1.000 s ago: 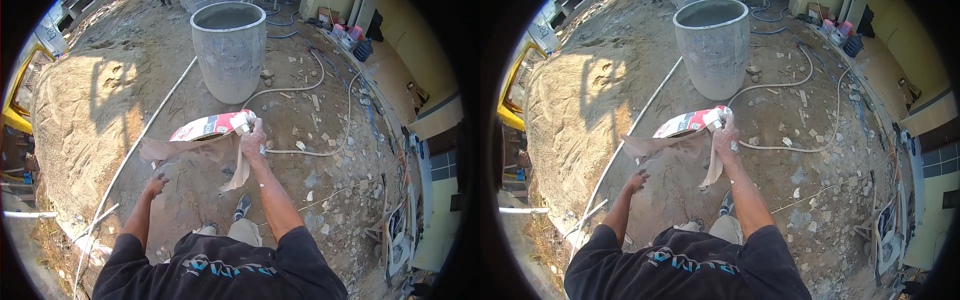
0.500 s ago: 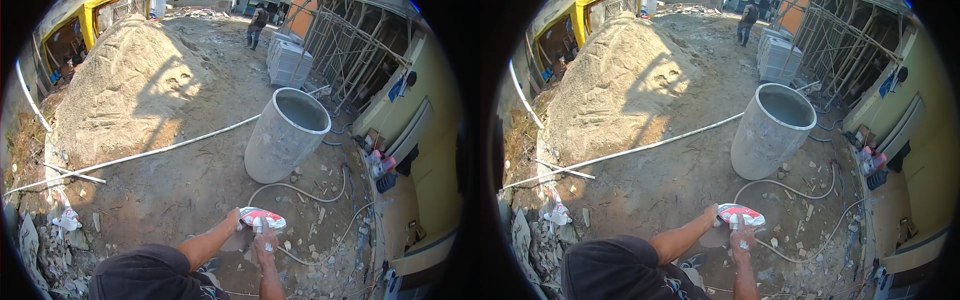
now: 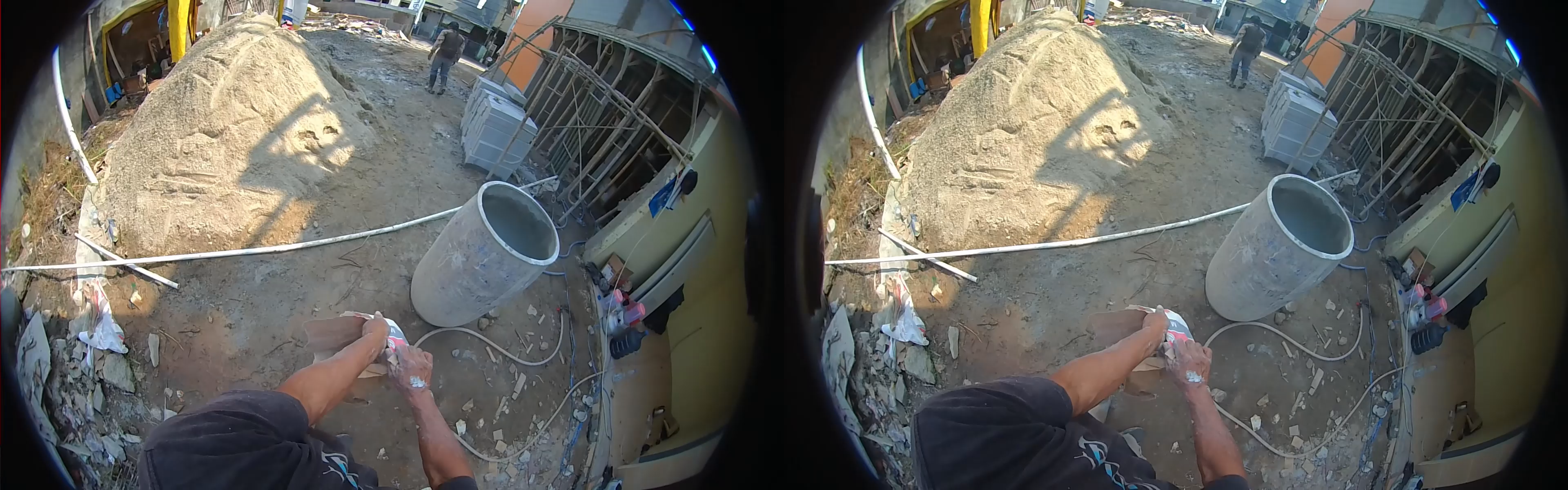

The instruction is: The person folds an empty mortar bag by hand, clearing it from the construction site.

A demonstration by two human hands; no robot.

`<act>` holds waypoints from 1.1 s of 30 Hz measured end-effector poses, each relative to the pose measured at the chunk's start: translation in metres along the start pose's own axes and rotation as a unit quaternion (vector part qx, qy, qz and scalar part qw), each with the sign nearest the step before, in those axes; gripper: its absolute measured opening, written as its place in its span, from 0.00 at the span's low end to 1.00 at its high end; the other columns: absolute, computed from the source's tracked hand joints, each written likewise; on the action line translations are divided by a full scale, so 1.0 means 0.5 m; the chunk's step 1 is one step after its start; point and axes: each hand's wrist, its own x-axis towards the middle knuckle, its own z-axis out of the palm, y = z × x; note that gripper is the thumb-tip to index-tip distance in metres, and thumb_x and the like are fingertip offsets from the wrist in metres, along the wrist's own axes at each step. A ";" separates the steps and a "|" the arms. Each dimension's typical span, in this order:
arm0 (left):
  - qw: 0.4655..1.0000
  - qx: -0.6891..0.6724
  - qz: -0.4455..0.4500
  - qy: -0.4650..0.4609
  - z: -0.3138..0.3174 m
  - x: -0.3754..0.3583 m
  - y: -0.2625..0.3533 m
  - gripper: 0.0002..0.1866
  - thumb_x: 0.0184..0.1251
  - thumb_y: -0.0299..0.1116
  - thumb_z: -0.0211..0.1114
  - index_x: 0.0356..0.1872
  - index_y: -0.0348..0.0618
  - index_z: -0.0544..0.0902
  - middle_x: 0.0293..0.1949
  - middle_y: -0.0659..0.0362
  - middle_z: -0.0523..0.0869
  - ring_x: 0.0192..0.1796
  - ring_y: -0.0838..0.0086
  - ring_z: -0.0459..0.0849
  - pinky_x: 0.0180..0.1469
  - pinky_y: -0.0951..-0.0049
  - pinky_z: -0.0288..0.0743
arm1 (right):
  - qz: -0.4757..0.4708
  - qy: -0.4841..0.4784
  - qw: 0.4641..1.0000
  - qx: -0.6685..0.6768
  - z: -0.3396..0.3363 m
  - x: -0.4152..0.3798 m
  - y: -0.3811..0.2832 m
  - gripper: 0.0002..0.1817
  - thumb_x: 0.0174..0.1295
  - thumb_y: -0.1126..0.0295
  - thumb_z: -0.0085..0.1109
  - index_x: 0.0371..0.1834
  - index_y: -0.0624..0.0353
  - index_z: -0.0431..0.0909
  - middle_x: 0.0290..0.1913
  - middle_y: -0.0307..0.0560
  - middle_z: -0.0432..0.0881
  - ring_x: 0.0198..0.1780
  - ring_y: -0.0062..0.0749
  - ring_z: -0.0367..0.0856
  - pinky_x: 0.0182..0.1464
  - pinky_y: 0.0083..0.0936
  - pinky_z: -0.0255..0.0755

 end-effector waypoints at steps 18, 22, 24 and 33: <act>0.908 -0.297 0.181 0.234 -0.535 0.478 0.156 0.25 0.72 0.55 0.55 0.46 0.40 0.81 0.40 0.52 0.84 0.39 0.61 0.84 0.42 0.57 0.78 | -0.164 -0.054 0.984 0.050 -0.103 0.073 0.016 0.12 0.60 0.60 0.66 0.25 0.53 0.77 0.28 0.43 0.82 0.32 0.40 0.80 0.45 0.38 0.66; 0.903 -0.378 0.176 0.100 -0.646 0.288 0.234 0.21 0.71 0.57 0.57 0.33 0.49 0.79 0.28 0.58 0.83 0.26 0.66 0.81 0.32 0.62 0.78 | -0.113 -0.100 0.988 -0.043 -0.145 0.011 0.104 0.13 0.58 0.57 0.67 0.26 0.52 0.79 0.29 0.42 0.82 0.35 0.38 0.80 0.44 0.37 0.65; 0.913 -0.345 0.220 -0.008 -0.686 0.209 0.245 0.20 0.71 0.54 0.61 0.36 0.47 0.81 0.30 0.59 0.84 0.27 0.68 0.82 0.33 0.61 0.79 | -0.082 -0.128 0.985 -0.082 -0.154 -0.035 0.141 0.13 0.58 0.56 0.68 0.26 0.51 0.79 0.29 0.41 0.83 0.36 0.37 0.80 0.44 0.37 0.65; 0.909 -0.214 0.316 -0.166 -0.780 0.068 0.217 0.18 0.70 0.43 0.67 0.49 0.38 0.81 0.36 0.60 0.87 0.34 0.77 0.86 0.41 0.75 0.82 | -0.001 -0.013 0.989 -0.146 -0.158 -0.016 0.190 0.14 0.56 0.57 0.70 0.31 0.54 0.77 0.32 0.42 0.80 0.40 0.40 0.77 0.48 0.40 0.65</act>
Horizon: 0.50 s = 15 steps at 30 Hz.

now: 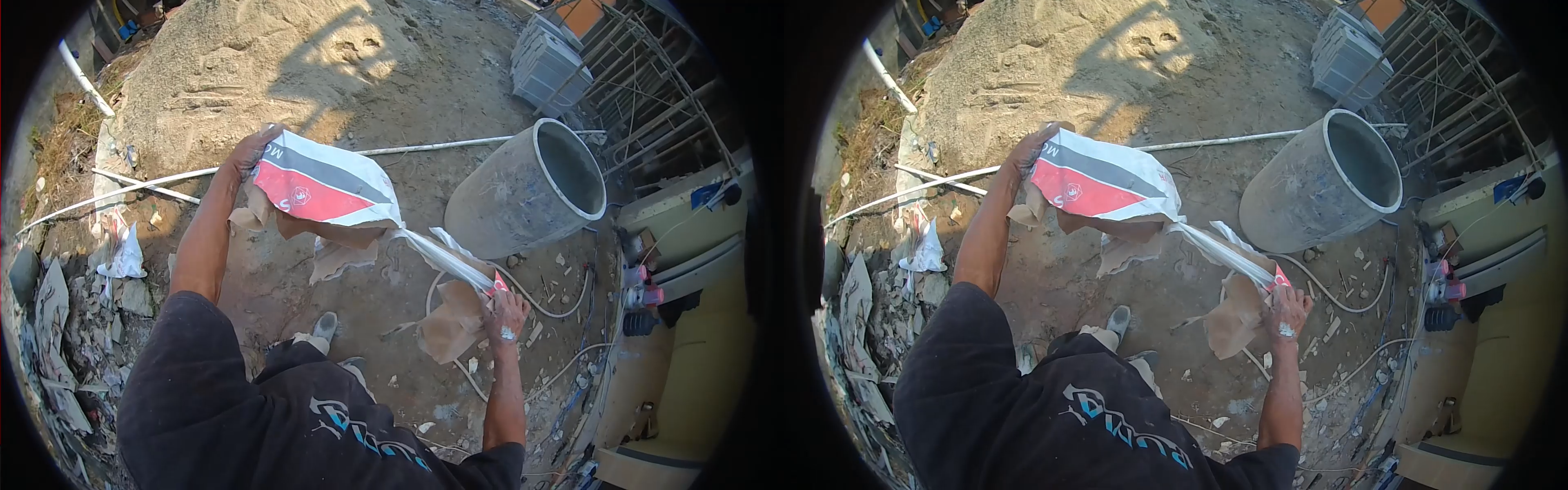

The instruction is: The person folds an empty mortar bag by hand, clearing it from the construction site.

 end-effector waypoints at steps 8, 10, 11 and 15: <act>0.995 0.031 -0.077 0.056 -0.159 0.007 -0.073 0.19 0.69 0.44 0.69 0.47 0.36 0.84 0.38 0.56 0.89 0.38 0.72 0.88 0.43 0.71 0.83 | -0.023 0.134 0.990 0.039 -0.147 0.191 0.006 0.15 0.54 0.64 0.74 0.28 0.55 0.74 0.30 0.43 0.79 0.36 0.40 0.76 0.44 0.38 0.67; 0.996 -0.035 -0.030 0.082 -0.185 -0.001 -0.077 0.18 0.69 0.43 0.68 0.45 0.36 0.85 0.38 0.55 0.89 0.37 0.71 0.88 0.42 0.70 0.83 | -0.097 0.065 0.993 -0.005 -0.157 0.199 0.022 0.13 0.56 0.62 0.70 0.29 0.54 0.75 0.30 0.42 0.79 0.38 0.39 0.77 0.46 0.37 0.66; 0.996 -0.055 -0.025 0.070 -0.227 0.003 -0.075 0.17 0.69 0.43 0.68 0.45 0.37 0.85 0.38 0.55 0.89 0.36 0.70 0.88 0.42 0.70 0.83 | -0.133 0.028 0.991 -0.021 -0.148 0.197 0.038 0.12 0.57 0.61 0.68 0.30 0.54 0.75 0.31 0.42 0.79 0.39 0.39 0.77 0.46 0.37 0.66; 0.993 -0.080 -0.016 0.089 -0.288 -0.071 -0.026 0.16 0.70 0.43 0.67 0.46 0.38 0.84 0.39 0.54 0.89 0.38 0.67 0.88 0.44 0.67 0.83 | -0.143 -0.035 0.986 -0.075 -0.108 0.176 0.100 0.11 0.62 0.58 0.62 0.33 0.53 0.76 0.34 0.43 0.81 0.41 0.41 0.78 0.48 0.38 0.66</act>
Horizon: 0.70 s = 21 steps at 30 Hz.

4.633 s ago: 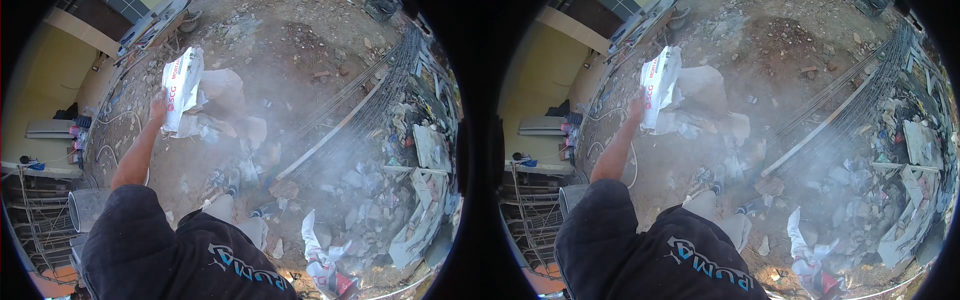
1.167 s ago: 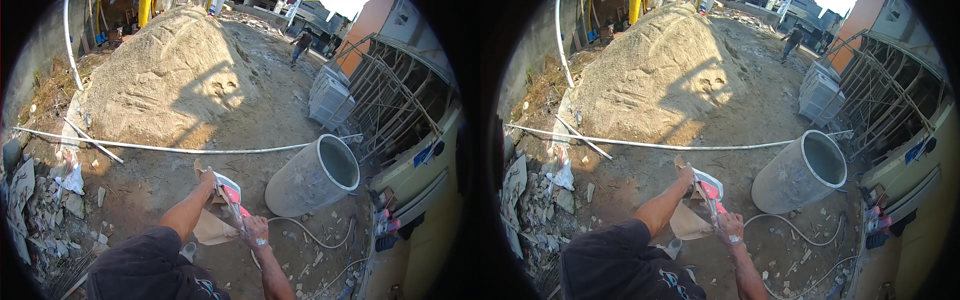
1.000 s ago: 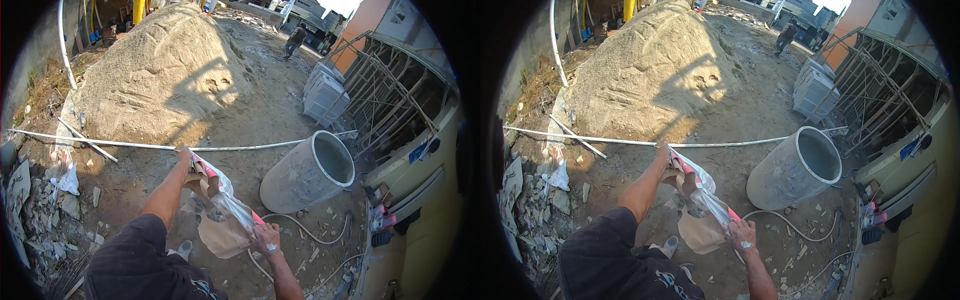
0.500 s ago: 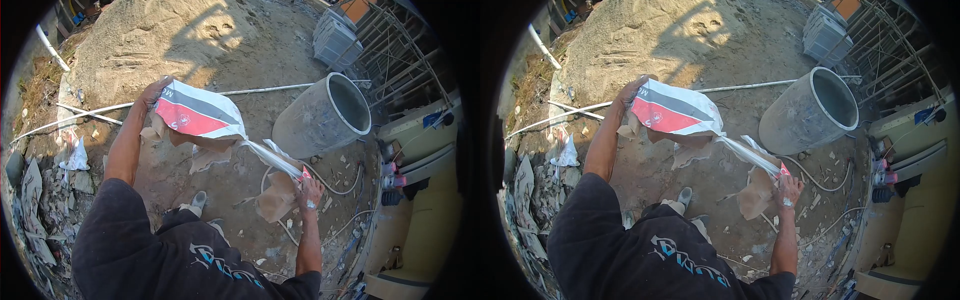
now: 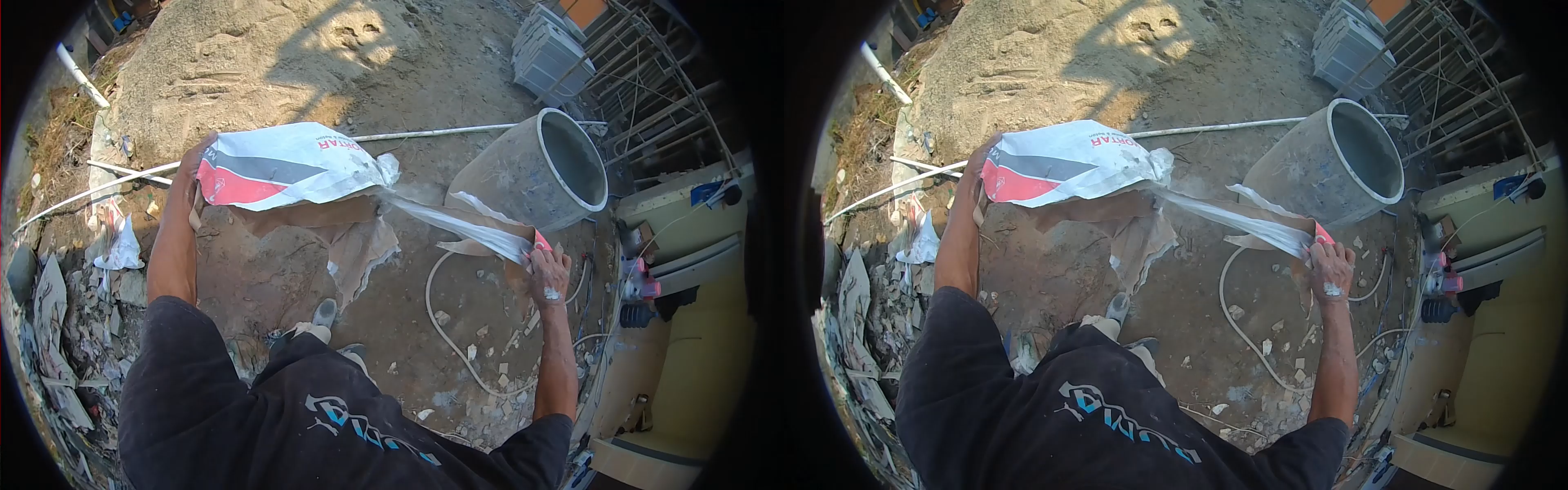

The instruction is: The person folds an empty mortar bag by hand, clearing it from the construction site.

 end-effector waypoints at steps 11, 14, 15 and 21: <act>0.978 0.014 0.009 0.206 -0.361 -0.298 0.065 0.16 0.66 0.39 0.71 0.45 0.37 0.85 0.36 0.56 0.89 0.34 0.69 0.88 0.40 0.68 0.83 | 0.051 -0.074 0.996 -0.010 0.203 0.149 -0.014 0.11 0.66 0.57 0.57 0.38 0.52 0.76 0.40 0.45 0.84 0.45 0.46 0.80 0.45 0.47 0.68; 0.955 0.047 0.039 0.290 -0.419 -0.434 0.088 0.17 0.66 0.38 0.71 0.49 0.37 0.84 0.37 0.57 0.89 0.34 0.70 0.88 0.39 0.70 0.82 | 0.055 -0.088 0.995 0.001 0.230 0.265 -0.070 0.11 0.67 0.57 0.57 0.40 0.52 0.76 0.42 0.46 0.84 0.47 0.48 0.80 0.47 0.49 0.70; 0.951 0.032 0.031 0.305 -0.440 -0.472 0.089 0.17 0.66 0.39 0.71 0.48 0.37 0.83 0.38 0.57 0.89 0.35 0.70 0.88 0.40 0.69 0.82 | 0.051 -0.087 0.995 0.013 0.232 0.299 -0.087 0.11 0.66 0.57 0.57 0.41 0.52 0.76 0.42 0.46 0.85 0.48 0.48 0.80 0.48 0.49 0.70; 0.909 0.053 0.096 0.403 -0.560 -0.719 0.089 0.19 0.67 0.45 0.69 0.46 0.39 0.84 0.38 0.55 0.89 0.36 0.70 0.87 0.42 0.68 0.82 | 0.004 -0.140 0.985 0.104 0.212 0.508 -0.282 0.15 0.63 0.57 0.63 0.46 0.50 0.74 0.44 0.46 0.85 0.52 0.48 0.81 0.52 0.52 0.69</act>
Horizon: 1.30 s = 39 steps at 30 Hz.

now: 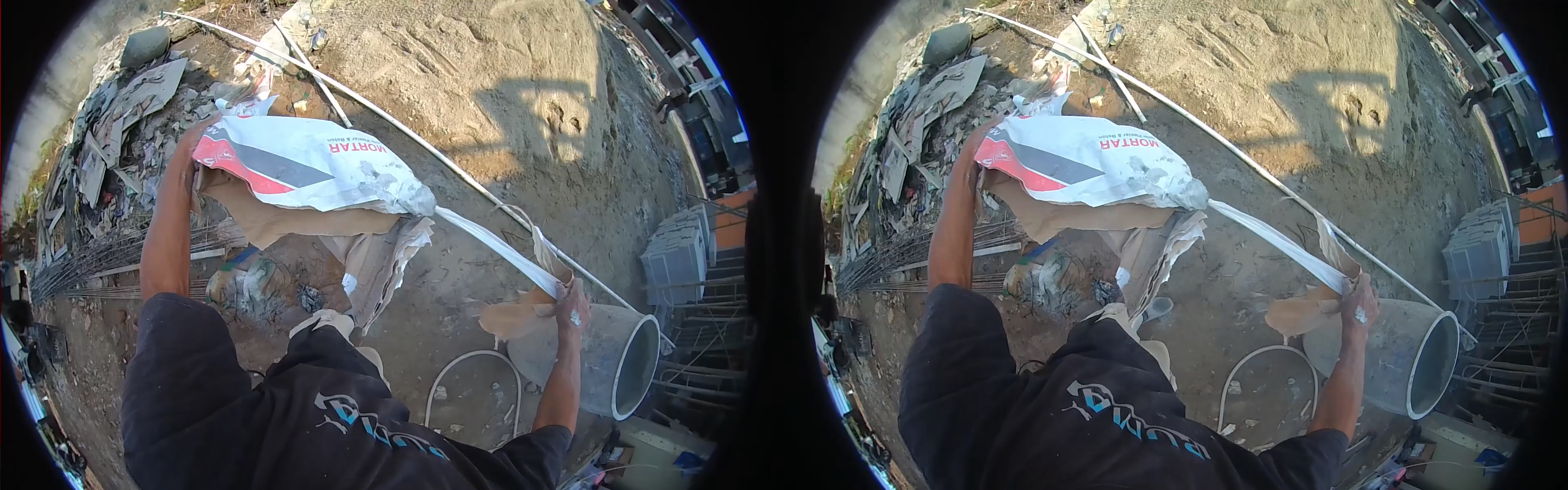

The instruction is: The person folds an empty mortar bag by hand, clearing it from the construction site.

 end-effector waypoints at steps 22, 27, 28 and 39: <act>0.900 -0.034 0.385 0.200 0.020 -0.968 0.316 0.14 0.67 0.43 0.68 0.43 0.43 0.84 0.38 0.58 0.87 0.39 0.72 0.85 0.46 0.68 0.80 | -0.361 -0.087 0.786 0.495 0.053 -0.141 -0.724 0.20 0.69 0.53 0.53 0.54 0.57 0.77 0.44 0.63 0.83 0.47 0.62 0.82 0.47 0.48 0.74; 0.883 -0.075 0.373 0.276 -0.023 -1.108 0.153 0.13 0.67 0.42 0.68 0.42 0.43 0.84 0.38 0.58 0.87 0.39 0.72 0.85 0.47 0.69 0.79 | -0.377 -0.099 0.848 0.359 -0.018 -0.123 -0.770 0.28 0.76 0.46 0.37 0.45 0.57 0.81 0.39 0.67 0.84 0.47 0.65 0.82 0.46 0.55 0.73; 0.883 -0.095 0.360 0.286 -0.035 -1.121 0.109 0.13 0.67 0.42 0.68 0.42 0.43 0.84 0.38 0.58 0.87 0.39 0.72 0.85 0.47 0.69 0.79 | -0.400 -0.080 0.850 0.332 -0.018 -0.106 -0.779 0.28 0.76 0.46 0.37 0.45 0.57 0.81 0.40 0.67 0.84 0.47 0.66 0.81 0.47 0.55 0.73; 0.846 -0.383 0.070 0.365 -0.264 -1.126 -0.293 0.12 0.68 0.41 0.66 0.33 0.43 0.83 0.27 0.57 0.86 0.29 0.66 0.86 0.38 0.66 0.82 | -0.431 -0.051 0.894 0.108 -0.041 -0.065 -0.918 0.23 0.75 0.52 0.41 0.50 0.59 0.80 0.46 0.66 0.84 0.53 0.60 0.82 0.53 0.51 0.74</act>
